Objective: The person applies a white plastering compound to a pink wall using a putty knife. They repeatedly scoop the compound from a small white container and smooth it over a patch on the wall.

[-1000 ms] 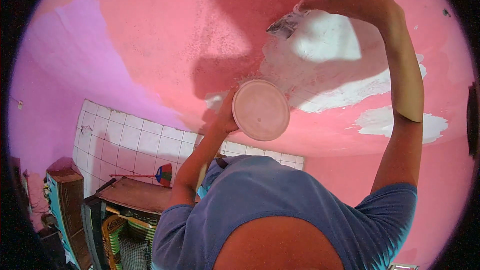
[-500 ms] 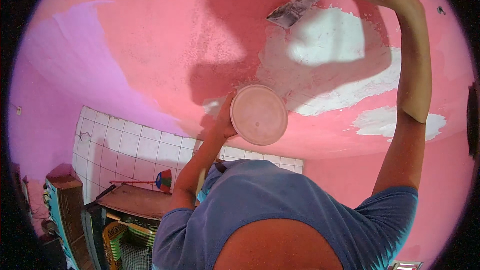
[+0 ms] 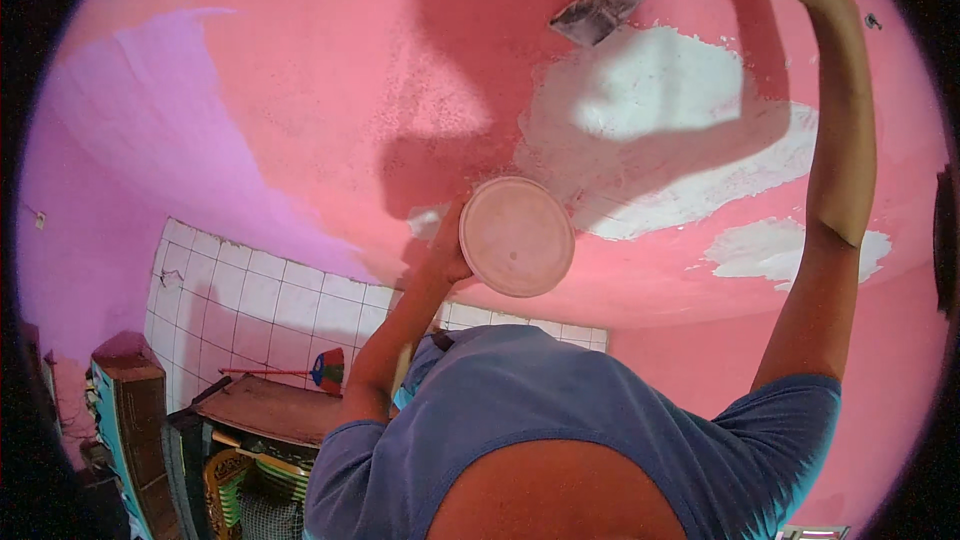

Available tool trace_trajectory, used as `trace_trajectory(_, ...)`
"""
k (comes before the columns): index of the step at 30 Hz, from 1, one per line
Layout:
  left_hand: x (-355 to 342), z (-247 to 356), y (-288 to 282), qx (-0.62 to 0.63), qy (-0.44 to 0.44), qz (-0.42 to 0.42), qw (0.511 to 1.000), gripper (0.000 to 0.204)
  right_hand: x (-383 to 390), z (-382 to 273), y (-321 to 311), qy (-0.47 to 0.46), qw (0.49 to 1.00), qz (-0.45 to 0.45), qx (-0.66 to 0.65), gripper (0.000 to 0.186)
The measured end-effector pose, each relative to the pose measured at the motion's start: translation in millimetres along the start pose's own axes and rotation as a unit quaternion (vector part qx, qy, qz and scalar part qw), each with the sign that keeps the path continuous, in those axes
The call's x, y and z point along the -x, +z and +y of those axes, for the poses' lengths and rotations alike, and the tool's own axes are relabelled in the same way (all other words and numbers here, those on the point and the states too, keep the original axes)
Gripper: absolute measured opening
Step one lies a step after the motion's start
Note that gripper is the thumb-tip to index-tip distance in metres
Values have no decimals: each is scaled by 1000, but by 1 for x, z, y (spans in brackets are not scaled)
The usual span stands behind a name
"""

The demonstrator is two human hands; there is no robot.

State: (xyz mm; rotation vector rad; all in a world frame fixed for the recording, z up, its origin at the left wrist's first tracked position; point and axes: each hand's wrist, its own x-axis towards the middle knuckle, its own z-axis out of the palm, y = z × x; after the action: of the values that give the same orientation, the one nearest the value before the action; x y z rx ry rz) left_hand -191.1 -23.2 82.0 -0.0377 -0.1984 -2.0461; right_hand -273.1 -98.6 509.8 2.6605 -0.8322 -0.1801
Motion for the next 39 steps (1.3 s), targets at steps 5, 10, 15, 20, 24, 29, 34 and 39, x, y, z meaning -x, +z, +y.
trace_trajectory(5,9,9,-14,10,9,30,999,57,2,-16,69,-85,989,64,98,25)
trace_trajectory(10,1,2,-25,14,-35,45,998,57,17,-30,143,-200,971,-17,134,20)
trace_trajectory(15,11,0,6,-420,250,-107,866,56,-1,-44,131,-239,936,50,254,19)
trace_trajectory(20,-2,2,-18,8,0,-15,1000,54,-47,-42,81,-139,958,-10,250,20)
trace_trajectory(24,-4,-17,-20,-330,155,45,930,55,-42,-48,-5,-30,966,-84,243,21)
trace_trajectory(29,4,1,-31,5,-13,67,998,57,-37,-43,29,-11,965,-183,188,19)
trace_trajectory(34,-1,-2,-22,17,-31,35,999,58,9,-47,120,-200,938,50,279,16)
trace_trajectory(39,-2,-4,-17,17,-40,18,999,59,-4,-27,149,-318,853,265,317,19)
